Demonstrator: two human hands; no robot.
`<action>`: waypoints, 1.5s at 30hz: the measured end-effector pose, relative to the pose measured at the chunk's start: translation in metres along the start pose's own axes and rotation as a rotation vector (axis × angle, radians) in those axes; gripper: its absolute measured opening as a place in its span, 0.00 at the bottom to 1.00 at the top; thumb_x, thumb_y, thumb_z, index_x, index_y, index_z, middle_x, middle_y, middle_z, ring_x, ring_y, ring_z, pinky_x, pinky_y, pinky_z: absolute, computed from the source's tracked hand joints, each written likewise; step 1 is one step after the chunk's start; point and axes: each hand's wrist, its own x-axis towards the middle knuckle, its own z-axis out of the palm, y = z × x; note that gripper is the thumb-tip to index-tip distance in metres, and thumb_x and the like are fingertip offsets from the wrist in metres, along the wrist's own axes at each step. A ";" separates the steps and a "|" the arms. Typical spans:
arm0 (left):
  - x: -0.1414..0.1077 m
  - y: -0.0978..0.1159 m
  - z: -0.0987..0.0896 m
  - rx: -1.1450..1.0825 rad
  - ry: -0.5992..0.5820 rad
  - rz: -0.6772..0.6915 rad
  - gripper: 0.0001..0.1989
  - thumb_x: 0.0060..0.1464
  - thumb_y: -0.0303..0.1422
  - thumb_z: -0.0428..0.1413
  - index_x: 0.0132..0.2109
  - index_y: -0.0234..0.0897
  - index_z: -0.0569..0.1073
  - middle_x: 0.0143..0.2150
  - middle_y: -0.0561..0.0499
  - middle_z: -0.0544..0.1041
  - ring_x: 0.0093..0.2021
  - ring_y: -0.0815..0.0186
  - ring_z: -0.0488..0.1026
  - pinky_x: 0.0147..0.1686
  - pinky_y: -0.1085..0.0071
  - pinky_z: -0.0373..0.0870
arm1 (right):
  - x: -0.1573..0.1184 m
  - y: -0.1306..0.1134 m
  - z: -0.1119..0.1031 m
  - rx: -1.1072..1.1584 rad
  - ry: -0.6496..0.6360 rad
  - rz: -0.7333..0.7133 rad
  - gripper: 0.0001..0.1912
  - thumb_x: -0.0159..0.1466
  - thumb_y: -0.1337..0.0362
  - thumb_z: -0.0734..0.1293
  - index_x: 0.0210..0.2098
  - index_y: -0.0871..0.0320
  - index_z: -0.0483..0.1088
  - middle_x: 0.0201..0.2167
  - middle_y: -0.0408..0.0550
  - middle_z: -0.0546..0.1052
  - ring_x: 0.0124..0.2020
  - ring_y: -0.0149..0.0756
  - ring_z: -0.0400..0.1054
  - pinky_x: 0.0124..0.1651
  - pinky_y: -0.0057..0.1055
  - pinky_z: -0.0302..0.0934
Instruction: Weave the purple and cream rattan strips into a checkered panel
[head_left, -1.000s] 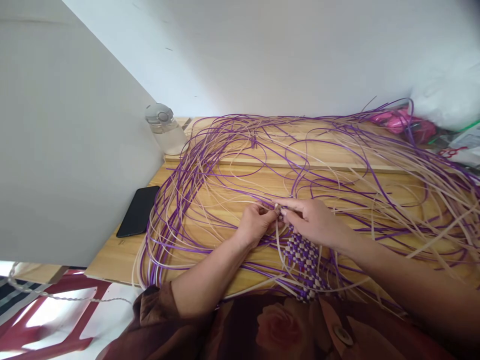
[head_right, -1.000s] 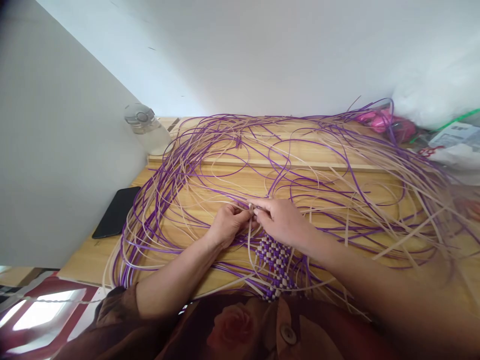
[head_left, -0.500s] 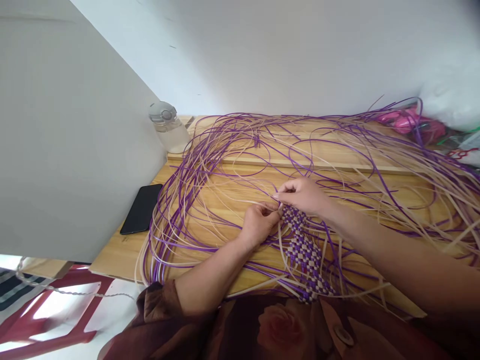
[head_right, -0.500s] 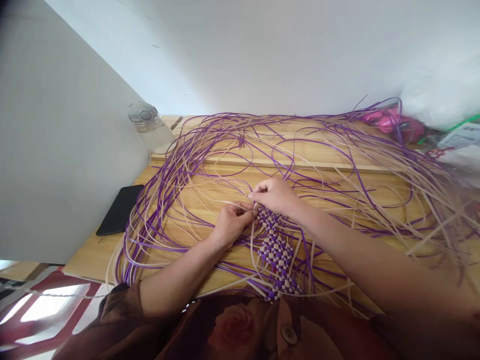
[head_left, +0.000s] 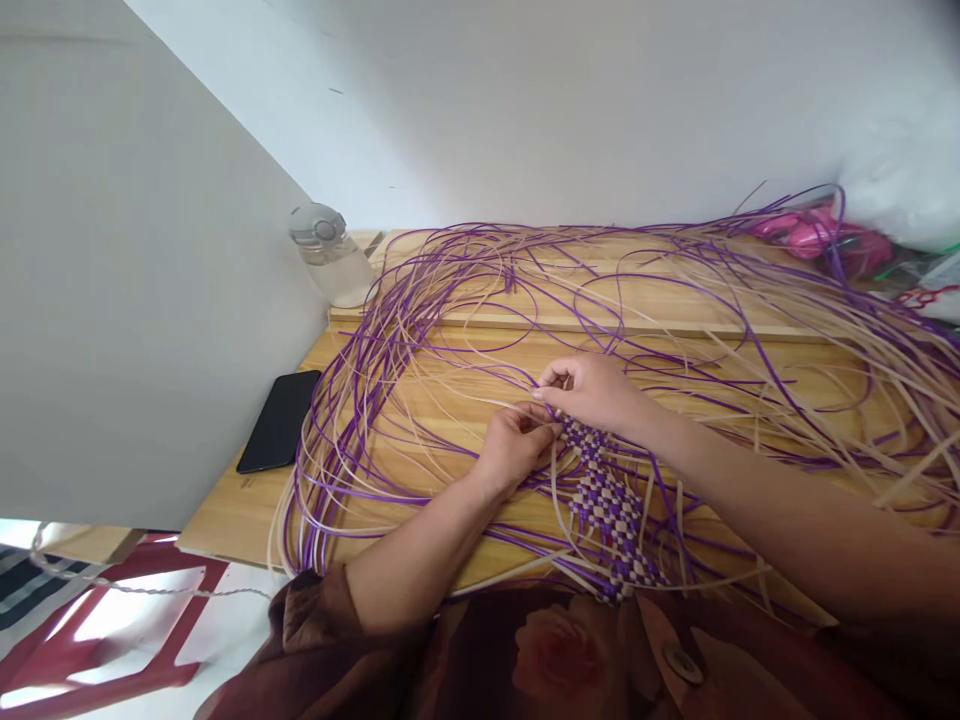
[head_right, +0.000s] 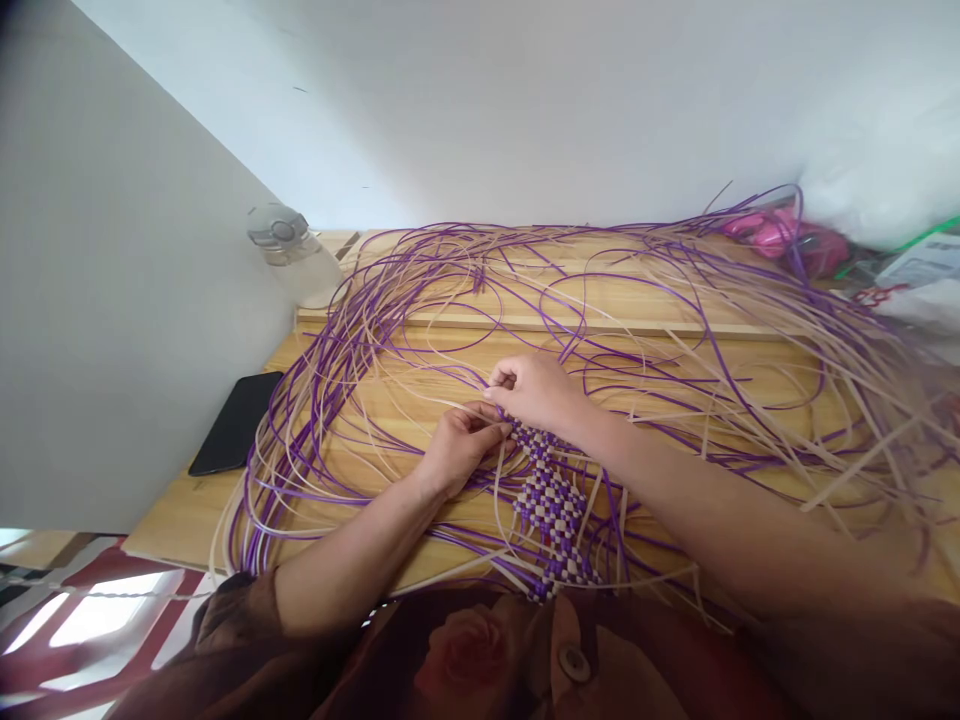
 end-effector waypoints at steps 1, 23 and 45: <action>0.001 0.000 0.000 -0.024 -0.003 -0.017 0.15 0.39 0.34 0.67 0.32 0.34 0.70 0.21 0.56 0.72 0.20 0.73 0.69 0.22 0.78 0.65 | 0.002 0.002 0.000 -0.032 0.025 0.018 0.09 0.56 0.61 0.65 0.28 0.59 0.75 0.25 0.45 0.77 0.26 0.30 0.67 0.30 0.26 0.53; 0.003 -0.001 0.000 0.014 0.032 -0.011 0.18 0.41 0.41 0.67 0.32 0.34 0.69 0.23 0.55 0.72 0.20 0.73 0.69 0.22 0.76 0.69 | -0.069 0.027 0.029 0.426 0.071 -0.004 0.10 0.64 0.60 0.64 0.40 0.58 0.71 0.31 0.45 0.74 0.29 0.31 0.67 0.32 0.27 0.62; 0.004 -0.002 -0.001 0.059 0.028 -0.001 0.16 0.41 0.37 0.67 0.30 0.34 0.68 0.23 0.55 0.73 0.19 0.73 0.69 0.23 0.76 0.68 | -0.071 0.036 0.040 0.552 0.112 0.044 0.12 0.66 0.56 0.63 0.34 0.58 0.68 0.24 0.45 0.76 0.24 0.30 0.71 0.28 0.26 0.67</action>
